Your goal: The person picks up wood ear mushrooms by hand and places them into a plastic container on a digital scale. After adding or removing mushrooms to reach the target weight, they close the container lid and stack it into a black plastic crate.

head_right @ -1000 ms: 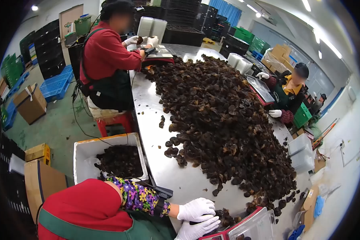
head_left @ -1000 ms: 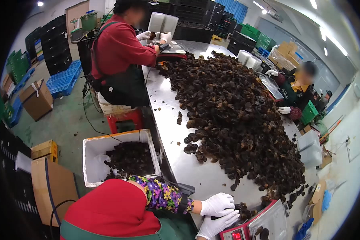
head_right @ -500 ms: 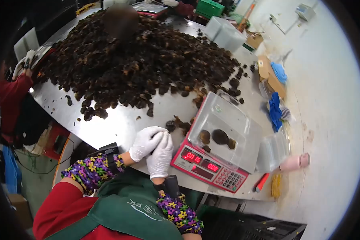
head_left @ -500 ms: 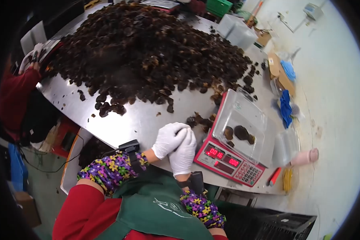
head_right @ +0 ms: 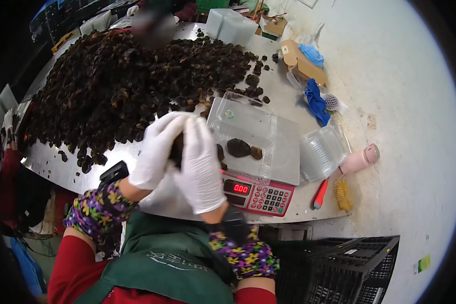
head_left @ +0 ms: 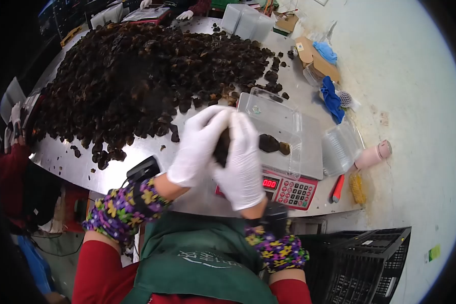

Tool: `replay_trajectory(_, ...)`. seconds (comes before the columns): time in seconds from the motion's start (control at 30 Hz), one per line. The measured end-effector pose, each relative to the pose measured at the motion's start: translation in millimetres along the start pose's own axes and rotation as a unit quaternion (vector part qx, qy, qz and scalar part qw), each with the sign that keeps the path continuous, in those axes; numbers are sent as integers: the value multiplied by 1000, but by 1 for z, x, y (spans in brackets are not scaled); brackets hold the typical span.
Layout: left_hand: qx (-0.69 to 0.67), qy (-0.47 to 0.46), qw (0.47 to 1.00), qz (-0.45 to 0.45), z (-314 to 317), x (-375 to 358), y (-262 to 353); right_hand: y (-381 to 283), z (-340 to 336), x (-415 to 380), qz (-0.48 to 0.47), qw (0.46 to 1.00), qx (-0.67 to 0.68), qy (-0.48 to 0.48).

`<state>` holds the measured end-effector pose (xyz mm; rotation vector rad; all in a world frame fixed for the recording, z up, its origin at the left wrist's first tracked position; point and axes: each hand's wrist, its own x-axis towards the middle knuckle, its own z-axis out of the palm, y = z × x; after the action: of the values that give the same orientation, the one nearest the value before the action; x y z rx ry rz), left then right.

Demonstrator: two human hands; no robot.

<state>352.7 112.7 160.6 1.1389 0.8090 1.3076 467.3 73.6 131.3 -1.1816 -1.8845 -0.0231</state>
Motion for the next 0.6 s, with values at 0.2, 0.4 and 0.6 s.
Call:
replay_trajectory(0.2,-17,-77,997,-19,69,39,-57,82,-63,-10,55,998,-1,-35)
replay_trajectory(0.4,101,-186,976,-48,53,35,-42,88,-97,-29,132,985,-52,-101)
replay_trajectory(0.6,133,-123,980,-84,12,30,-11,85,-110,-33,211,976,44,11)
